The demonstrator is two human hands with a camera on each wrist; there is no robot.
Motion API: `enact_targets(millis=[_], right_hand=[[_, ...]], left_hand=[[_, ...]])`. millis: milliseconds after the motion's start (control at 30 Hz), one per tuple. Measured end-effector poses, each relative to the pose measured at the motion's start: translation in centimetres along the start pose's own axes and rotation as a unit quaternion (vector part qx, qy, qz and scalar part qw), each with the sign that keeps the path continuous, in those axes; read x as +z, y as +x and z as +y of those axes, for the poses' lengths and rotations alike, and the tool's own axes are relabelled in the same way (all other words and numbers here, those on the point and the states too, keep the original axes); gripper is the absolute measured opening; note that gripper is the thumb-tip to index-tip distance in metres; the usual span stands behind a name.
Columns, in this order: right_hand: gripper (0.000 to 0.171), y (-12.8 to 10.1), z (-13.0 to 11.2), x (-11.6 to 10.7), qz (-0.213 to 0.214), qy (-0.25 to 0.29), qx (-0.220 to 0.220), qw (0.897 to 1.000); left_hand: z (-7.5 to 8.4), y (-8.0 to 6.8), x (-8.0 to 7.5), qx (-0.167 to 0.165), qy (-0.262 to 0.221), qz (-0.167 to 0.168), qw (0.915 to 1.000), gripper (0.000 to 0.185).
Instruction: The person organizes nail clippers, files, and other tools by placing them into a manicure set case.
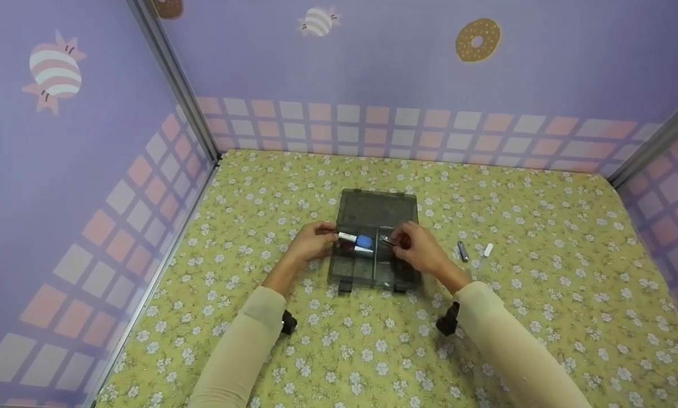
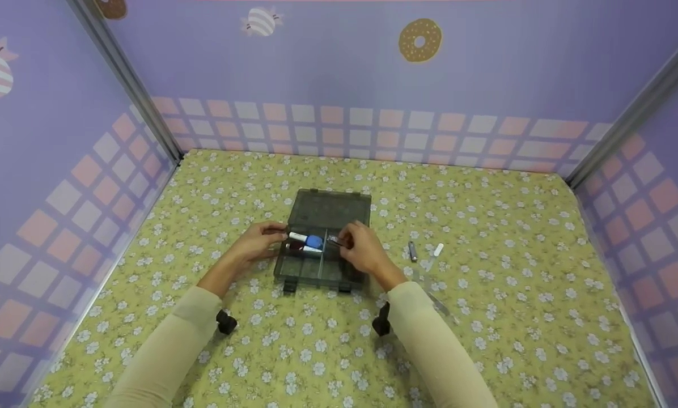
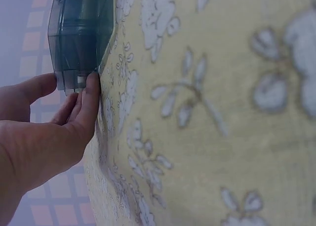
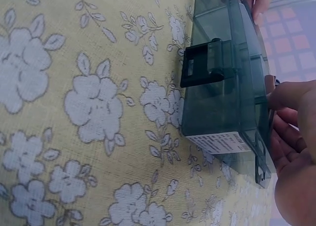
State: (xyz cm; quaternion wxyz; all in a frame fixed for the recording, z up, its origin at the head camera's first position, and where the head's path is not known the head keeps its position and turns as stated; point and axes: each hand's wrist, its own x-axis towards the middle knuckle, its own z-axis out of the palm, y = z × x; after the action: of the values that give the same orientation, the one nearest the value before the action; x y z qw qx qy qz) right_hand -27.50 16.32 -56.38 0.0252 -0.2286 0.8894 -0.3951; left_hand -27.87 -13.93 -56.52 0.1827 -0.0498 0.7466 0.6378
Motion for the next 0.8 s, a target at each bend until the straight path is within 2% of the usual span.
enact_targets(millis=[100,467,633,800], right_hand=[[0.016,0.1,0.1,0.0,-0.002,0.000,0.007,1.000],[0.022,-0.5,0.4,-0.1,0.014,0.016,-0.014,1.000],[0.026,-1.3,0.1,-1.4,0.018,0.045,-0.002,0.999],[0.029,-1.9,0.6,-3.2,0.016,0.047,0.005,0.999]], left_hand=[[-0.1,0.0,0.0,0.007,0.005,0.003,1.0000,0.037],[-0.4,0.0,-0.1,0.011,-0.002,-0.005,0.9999,0.039],[-0.4,0.2,0.1,0.017,0.000,-0.013,0.9998,0.040],[-0.5,0.2,0.0,0.022,0.003,-0.008,0.9997,0.040]])
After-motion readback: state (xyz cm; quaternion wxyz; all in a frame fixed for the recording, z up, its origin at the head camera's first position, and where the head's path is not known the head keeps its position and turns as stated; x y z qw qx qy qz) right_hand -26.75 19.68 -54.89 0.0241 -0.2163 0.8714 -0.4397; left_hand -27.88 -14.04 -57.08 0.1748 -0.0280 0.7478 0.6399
